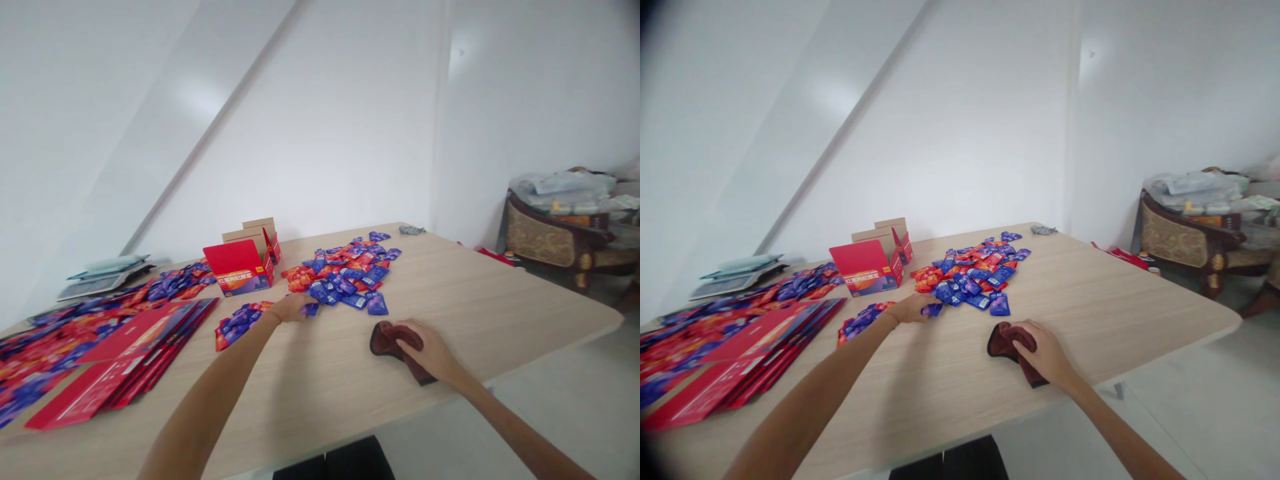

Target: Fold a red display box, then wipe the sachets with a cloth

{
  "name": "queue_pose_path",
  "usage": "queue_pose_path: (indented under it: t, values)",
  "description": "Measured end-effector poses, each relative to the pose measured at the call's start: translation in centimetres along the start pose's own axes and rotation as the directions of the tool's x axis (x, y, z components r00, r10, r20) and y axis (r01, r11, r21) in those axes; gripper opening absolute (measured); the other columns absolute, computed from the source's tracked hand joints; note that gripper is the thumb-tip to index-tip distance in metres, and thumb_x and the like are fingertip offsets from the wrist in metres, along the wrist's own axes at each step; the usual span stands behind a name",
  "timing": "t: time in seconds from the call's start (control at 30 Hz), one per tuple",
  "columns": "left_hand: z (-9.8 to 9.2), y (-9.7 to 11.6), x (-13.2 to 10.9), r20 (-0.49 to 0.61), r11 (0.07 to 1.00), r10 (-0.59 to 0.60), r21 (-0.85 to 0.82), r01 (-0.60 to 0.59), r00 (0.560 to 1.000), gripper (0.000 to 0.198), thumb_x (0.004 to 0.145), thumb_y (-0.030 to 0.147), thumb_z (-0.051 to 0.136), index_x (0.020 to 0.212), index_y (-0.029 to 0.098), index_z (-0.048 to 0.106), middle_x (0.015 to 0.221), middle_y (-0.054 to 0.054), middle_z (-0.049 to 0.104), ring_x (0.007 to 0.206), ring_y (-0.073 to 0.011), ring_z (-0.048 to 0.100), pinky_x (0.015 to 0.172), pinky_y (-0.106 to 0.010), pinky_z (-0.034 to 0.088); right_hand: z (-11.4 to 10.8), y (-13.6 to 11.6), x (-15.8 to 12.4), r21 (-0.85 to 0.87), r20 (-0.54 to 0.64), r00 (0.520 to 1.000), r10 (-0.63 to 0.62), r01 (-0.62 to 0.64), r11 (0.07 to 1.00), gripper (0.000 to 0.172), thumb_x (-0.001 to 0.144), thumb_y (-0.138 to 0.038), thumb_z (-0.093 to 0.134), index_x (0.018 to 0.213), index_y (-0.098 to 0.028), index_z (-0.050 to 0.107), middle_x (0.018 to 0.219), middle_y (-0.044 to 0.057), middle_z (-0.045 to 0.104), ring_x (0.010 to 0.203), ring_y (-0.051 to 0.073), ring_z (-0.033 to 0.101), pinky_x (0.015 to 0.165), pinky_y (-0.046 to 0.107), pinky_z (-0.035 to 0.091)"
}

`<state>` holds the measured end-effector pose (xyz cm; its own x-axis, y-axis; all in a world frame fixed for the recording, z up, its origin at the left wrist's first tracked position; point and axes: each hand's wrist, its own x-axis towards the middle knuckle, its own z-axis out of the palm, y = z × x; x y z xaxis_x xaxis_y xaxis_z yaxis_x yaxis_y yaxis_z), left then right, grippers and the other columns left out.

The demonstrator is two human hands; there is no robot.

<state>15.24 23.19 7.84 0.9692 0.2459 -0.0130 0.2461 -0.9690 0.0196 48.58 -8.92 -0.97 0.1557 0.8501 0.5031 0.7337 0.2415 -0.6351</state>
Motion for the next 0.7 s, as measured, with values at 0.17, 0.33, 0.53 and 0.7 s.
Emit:
queue_pose_path:
  t: [0.17, 0.33, 0.53, 0.7]
  values:
    - [1.7, -3.0, 0.0, 0.007, 0.994, -0.061, -0.088, 0.062, 0.998, 0.07, 0.068, 0.02, 0.074, 0.137, 0.022, 0.065, 0.135, -0.007, 0.069, 0.117, -0.028, 0.066, 0.106, -0.037, 0.049, -0.2, -0.3, 0.1, 0.02, 0.025, 0.999, 0.021, -0.022, 1.0, 0.029, 0.089, -0.033, 0.062, 0.116, -0.026, 0.07, 0.118, 0.009, 0.073, 0.111, 0.029, 0.066, 0.1, 0.046, 0.052]
    - [1.8, -3.1, -0.8, -0.013, 0.985, -0.116, -0.13, 0.113, 0.993, 0.068, 0.067, 0.02, 0.074, 0.134, 0.022, 0.067, 0.132, -0.005, 0.071, 0.116, -0.0263, 0.067, 0.104, -0.034, 0.049, -0.2, -0.2, 0.1, 0.047, 0.028, 0.999, 0.038, -0.04, 0.998, 0.031, 0.088, -0.035, 0.064, 0.118, -0.025, 0.07, 0.119, 0.009, 0.073, 0.111, 0.029, 0.066, 0.101, 0.046, 0.052]
    - [0.2, -1.4, -0.5, -0.116, 0.974, -0.22, -0.076, 0.213, 0.969, 0.048, 0.091, 0.021, 0.057, 0.138, 0.019, 0.062, 0.132, -0.007, 0.07, 0.116, -0.0212, 0.066, 0.103, -0.031, 0.05, 0.0, 0.2, 0.0, 0.057, 0.021, 0.999, 0.046, -0.047, 0.997, 0.031, 0.088, -0.036, 0.064, 0.116, -0.026, 0.07, 0.119, 0.009, 0.074, 0.112, 0.031, 0.067, 0.102, 0.047, 0.052]
    - [-0.1, 1.2, 1.6, -0.23, 0.934, -0.324, 0.076, 0.349, 0.918, 0.037, 0.097, 0.018, 0.054, 0.133, 0.017, 0.064, 0.134, -0.017, 0.064, 0.124, -0.0316, 0.06, 0.106, -0.047, 0.047, -0.1, -0.1, 0.0, 0.059, 0.009, 0.999, 0.052, -0.053, 0.997, 0.031, 0.088, -0.036, 0.064, 0.117, -0.026, 0.07, 0.119, 0.009, 0.073, 0.113, 0.031, 0.066, 0.102, 0.047, 0.052]
